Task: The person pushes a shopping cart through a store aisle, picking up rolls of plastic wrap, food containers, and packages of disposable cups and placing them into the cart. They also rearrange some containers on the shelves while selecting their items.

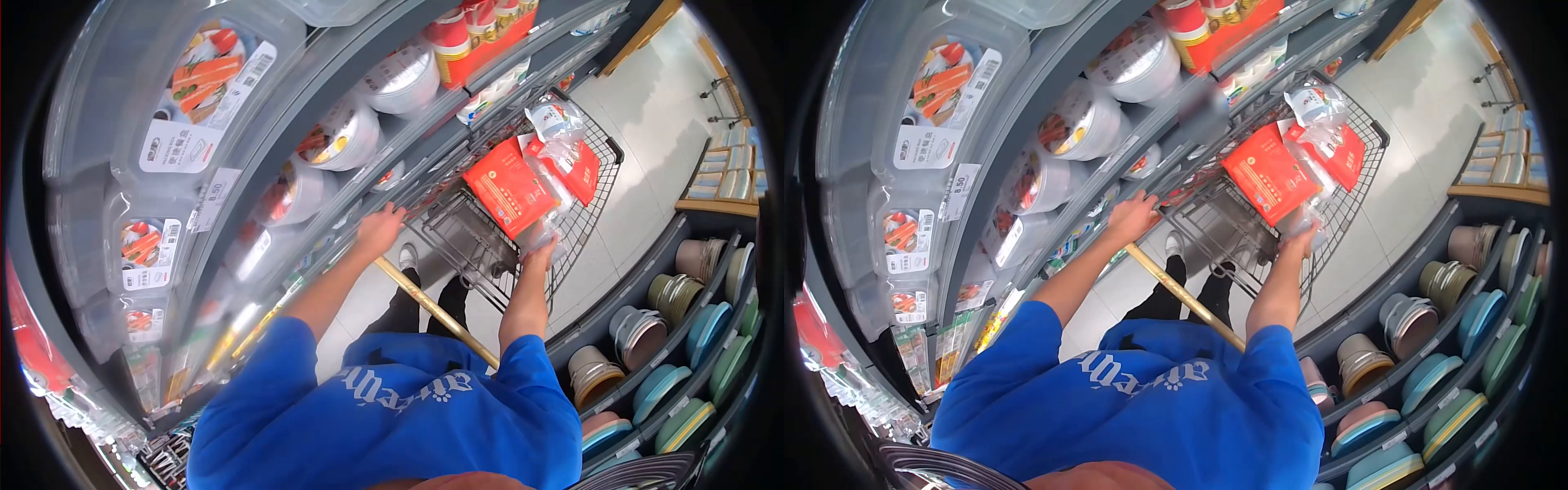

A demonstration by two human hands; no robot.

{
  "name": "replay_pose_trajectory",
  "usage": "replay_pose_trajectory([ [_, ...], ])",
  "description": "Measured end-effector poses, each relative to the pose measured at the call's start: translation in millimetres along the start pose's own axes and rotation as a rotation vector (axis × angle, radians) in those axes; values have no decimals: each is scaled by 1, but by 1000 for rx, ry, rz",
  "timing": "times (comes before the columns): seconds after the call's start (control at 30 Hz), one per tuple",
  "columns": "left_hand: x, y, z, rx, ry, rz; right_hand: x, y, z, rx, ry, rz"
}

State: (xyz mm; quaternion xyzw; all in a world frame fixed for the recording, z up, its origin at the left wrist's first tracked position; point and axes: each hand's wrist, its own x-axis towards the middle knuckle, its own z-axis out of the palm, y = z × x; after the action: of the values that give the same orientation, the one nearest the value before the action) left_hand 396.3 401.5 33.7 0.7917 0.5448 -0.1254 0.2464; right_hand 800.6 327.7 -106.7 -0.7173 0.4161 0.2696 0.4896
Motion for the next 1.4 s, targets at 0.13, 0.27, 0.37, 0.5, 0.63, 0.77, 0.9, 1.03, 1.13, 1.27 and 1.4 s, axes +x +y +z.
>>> replay_pose_trajectory([
  [0.13,0,-6,3,-2,54,28,-19,0,-11,69,65,-21],
  [0.27,1,-9,2,-72,44,30,-17,6,-43,164,-241,-183],
  [0.37,-8,0,-12,-178,61,43,-79,-3,-92,105,-481,-254],
  [0.5,-18,7,3,-862,438,289,-197,0,-168,-23,-862,-507],
  [0.63,-130,19,-72,-1789,186,321,-241,-2,-202,-286,-1376,-889],
  [0.77,-222,-21,-95,-1294,384,478,-353,21,-208,-637,-1724,-1027],
  [0.9,-293,-44,-99,-1020,657,174,-406,60,-184,-900,-2005,-1353],
  [1.03,-319,-58,-73,-811,984,34,-455,106,-169,-940,-2144,-1222],
  [1.13,-318,-59,-57,-832,1138,-91,-469,135,-151,-870,-2205,-1165],
  [1.27,-318,-63,-57,-767,1286,-235,-482,166,-142,-808,-2230,-1025],
  [1.4,-313,-76,-68,-725,1404,-393,-494,193,-126,-751,-2160,-901],
])
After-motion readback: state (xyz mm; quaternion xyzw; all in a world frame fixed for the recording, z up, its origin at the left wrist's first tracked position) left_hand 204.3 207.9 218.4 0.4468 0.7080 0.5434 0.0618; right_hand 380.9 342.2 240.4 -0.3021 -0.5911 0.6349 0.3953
